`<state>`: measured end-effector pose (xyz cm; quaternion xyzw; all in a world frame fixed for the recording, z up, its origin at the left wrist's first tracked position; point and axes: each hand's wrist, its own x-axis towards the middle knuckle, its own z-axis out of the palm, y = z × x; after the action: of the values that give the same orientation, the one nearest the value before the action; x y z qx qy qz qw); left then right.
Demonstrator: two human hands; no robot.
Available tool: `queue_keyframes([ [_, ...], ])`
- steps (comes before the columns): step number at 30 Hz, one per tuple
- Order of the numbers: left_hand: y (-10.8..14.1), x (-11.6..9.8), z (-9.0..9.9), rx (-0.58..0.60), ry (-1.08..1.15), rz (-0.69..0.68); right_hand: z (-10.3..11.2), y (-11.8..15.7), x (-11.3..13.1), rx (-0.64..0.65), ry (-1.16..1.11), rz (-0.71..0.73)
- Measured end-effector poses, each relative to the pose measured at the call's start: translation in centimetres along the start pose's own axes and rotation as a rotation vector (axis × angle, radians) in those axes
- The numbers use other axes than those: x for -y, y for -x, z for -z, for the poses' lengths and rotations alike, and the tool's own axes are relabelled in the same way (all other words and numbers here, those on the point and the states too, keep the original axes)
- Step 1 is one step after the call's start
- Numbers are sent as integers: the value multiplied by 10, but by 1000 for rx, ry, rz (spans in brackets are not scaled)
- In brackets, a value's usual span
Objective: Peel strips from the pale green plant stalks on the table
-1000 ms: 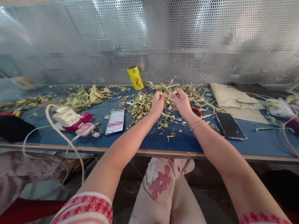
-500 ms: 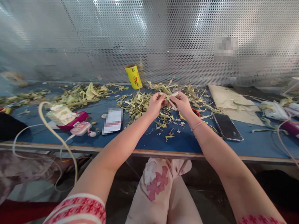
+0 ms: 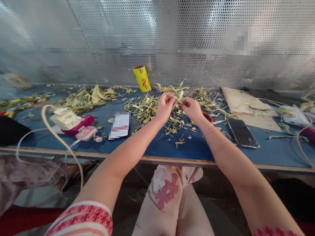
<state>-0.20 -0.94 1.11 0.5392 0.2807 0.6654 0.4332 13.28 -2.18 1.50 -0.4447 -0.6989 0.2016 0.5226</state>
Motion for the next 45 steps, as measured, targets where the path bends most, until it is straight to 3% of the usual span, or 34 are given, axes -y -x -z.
queue_keyframes([
  [4,-4,7,4,43,-82,-50,-7,2,0,31,175,19],
  [10,-10,13,9,112,-161,-113,-6,3,6,64,81,23],
  [15,-10,5,8,242,-224,-58,-5,3,9,40,-2,-47],
  [21,-10,6,11,265,-332,-89,-3,0,4,46,-83,-117],
  [28,-10,5,15,229,-427,-142,0,-1,5,122,-169,-107],
  [35,-12,3,16,274,-381,-66,10,-3,-5,246,-201,-100],
  [39,-13,5,18,310,-428,-93,18,-5,-12,369,-240,-101],
  [41,-13,5,20,333,-476,-123,22,-5,-12,403,-141,-90],
  [43,-12,3,21,370,-534,-152,28,-5,-10,316,72,6],
  [45,-12,1,21,415,-576,-170,34,-5,-7,134,286,182],
])
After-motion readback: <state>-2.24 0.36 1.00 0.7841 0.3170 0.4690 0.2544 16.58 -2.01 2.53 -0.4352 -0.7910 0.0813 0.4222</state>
